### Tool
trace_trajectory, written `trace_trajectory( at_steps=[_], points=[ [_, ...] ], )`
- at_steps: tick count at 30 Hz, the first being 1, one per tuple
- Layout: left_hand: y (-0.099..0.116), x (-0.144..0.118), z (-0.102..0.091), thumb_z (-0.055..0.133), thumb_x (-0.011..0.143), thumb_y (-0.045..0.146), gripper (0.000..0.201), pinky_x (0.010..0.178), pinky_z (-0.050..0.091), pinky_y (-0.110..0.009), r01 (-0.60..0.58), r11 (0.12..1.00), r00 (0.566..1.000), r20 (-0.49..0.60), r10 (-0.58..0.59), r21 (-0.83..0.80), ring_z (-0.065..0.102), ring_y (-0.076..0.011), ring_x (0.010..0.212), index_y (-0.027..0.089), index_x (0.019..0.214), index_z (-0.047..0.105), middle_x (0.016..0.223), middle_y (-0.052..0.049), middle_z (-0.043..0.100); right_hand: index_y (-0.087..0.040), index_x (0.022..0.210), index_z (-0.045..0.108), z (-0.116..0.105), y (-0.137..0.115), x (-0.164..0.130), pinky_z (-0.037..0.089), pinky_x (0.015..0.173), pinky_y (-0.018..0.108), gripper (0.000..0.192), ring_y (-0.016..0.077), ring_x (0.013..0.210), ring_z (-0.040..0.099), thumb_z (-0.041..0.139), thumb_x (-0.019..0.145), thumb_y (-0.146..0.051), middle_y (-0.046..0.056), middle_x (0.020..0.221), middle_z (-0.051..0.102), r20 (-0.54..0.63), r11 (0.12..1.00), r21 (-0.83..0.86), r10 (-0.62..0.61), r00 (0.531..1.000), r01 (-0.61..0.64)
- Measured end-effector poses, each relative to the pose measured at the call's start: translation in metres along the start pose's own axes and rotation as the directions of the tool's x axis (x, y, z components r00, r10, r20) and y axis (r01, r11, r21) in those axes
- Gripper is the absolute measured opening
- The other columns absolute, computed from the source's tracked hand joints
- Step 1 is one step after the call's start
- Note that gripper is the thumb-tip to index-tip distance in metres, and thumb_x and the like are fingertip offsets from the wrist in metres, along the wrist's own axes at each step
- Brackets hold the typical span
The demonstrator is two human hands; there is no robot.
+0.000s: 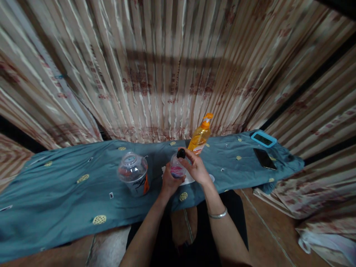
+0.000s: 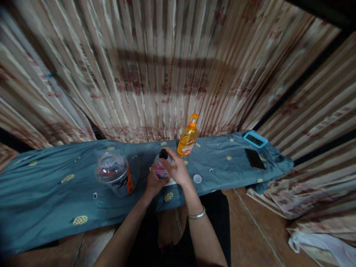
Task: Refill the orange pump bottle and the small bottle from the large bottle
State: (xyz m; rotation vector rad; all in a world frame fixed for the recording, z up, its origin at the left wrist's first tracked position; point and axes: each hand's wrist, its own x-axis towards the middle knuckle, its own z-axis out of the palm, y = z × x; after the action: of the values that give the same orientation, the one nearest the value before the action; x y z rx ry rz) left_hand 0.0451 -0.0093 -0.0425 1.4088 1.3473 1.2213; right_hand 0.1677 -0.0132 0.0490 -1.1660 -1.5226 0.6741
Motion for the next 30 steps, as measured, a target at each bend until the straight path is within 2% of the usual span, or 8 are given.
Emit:
trace_trajectory(
  at_steps=[4,7,13,16,20,23,27,30],
  points=[
    [-0.0018,-0.0009,0.0001,0.086,0.054,0.021,0.067,0.083,0.059,-0.037,-0.017,0.998,1.000,0.001,0.018,-0.060,0.074,-0.0244,0.090,0.020,0.115,0.058,0.100,-0.003,0.075,-0.017,0.125,0.063,0.0024,-0.0012,0.0029,0.043,0.113,0.059,0.063,0.0324,0.127,0.062,0.085,0.077,-0.051,0.014,0.138,0.065,-0.098,0.999,-0.031,0.013,0.995,-0.016],
    [-0.0018,-0.0014,-0.0007,0.086,0.054,0.021,0.065,0.079,0.059,-0.036,-0.027,0.996,0.999,0.021,0.029,-0.084,0.073,-0.0236,0.087,0.019,0.113,0.058,0.097,-0.002,0.074,-0.016,0.103,0.064,0.0040,-0.0037,0.0046,0.042,0.113,0.059,0.048,0.0319,0.124,0.062,0.086,0.076,-0.050,0.014,0.135,0.065,-0.175,0.999,-0.030,0.029,0.984,-0.035],
    [0.0002,-0.0019,-0.0011,0.087,0.054,0.019,0.067,0.086,0.059,-0.038,-0.026,0.999,0.999,0.028,0.028,-0.047,0.073,-0.0248,0.094,0.019,0.114,0.057,0.103,-0.003,0.074,-0.018,0.119,0.067,-0.0022,-0.0060,0.0019,0.055,0.100,0.050,0.047,0.0255,0.109,0.070,0.067,0.091,-0.057,0.009,0.117,0.073,0.021,0.997,0.080,0.002,1.000,-0.003],
    [0.0002,-0.0020,-0.0009,0.086,0.055,0.018,0.066,0.085,0.059,-0.039,-0.022,0.999,0.999,0.035,0.024,-0.041,0.073,-0.0247,0.092,0.019,0.115,0.057,0.104,-0.004,0.075,-0.018,0.124,0.064,-0.0015,-0.0070,0.0033,0.049,0.106,0.055,0.056,0.0286,0.115,0.067,0.079,0.082,-0.053,0.010,0.121,0.071,-0.045,1.000,0.011,0.029,0.999,-0.029],
    [-0.0009,-0.0016,-0.0010,0.087,0.055,0.021,0.067,0.084,0.059,-0.039,-0.022,0.998,0.998,0.055,0.025,-0.051,0.074,-0.0253,0.092,0.019,0.115,0.057,0.103,-0.004,0.075,-0.017,0.103,0.066,0.0018,-0.0088,0.0051,0.043,0.111,0.060,0.046,0.0317,0.119,0.064,0.087,0.075,-0.047,0.010,0.117,0.071,-0.169,0.994,-0.081,0.060,0.984,-0.074],
    [-0.0019,-0.0013,-0.0005,0.087,0.055,0.022,0.067,0.084,0.059,-0.039,-0.028,0.998,0.998,0.051,0.031,-0.055,0.073,-0.0250,0.092,0.019,0.115,0.057,0.104,-0.004,0.074,-0.017,0.108,0.068,0.0002,-0.0079,0.0031,0.046,0.110,0.057,0.041,0.0298,0.120,0.065,0.078,0.084,-0.050,0.010,0.121,0.072,-0.097,0.997,-0.057,0.037,0.995,-0.043],
    [-0.0036,-0.0011,0.0001,0.087,0.054,0.019,0.067,0.085,0.059,-0.038,-0.040,0.998,0.999,0.016,0.041,-0.056,0.073,-0.0248,0.094,0.020,0.115,0.058,0.105,-0.004,0.074,-0.018,0.125,0.065,-0.0044,-0.0064,0.0015,0.052,0.105,0.053,0.053,0.0275,0.116,0.068,0.069,0.089,-0.057,0.011,0.125,0.072,0.034,1.000,-0.009,0.002,0.999,-0.001],
    [-0.0044,-0.0006,-0.0006,0.087,0.055,0.022,0.067,0.083,0.059,-0.038,-0.040,0.997,0.999,0.031,0.041,-0.060,0.074,-0.0252,0.093,0.019,0.115,0.057,0.104,-0.004,0.074,-0.017,0.126,0.062,-0.0039,-0.0082,0.0038,0.046,0.109,0.058,0.063,0.0307,0.119,0.065,0.081,0.080,-0.056,0.013,0.127,0.069,-0.060,0.996,-0.078,0.025,0.998,-0.030]
  ],
)
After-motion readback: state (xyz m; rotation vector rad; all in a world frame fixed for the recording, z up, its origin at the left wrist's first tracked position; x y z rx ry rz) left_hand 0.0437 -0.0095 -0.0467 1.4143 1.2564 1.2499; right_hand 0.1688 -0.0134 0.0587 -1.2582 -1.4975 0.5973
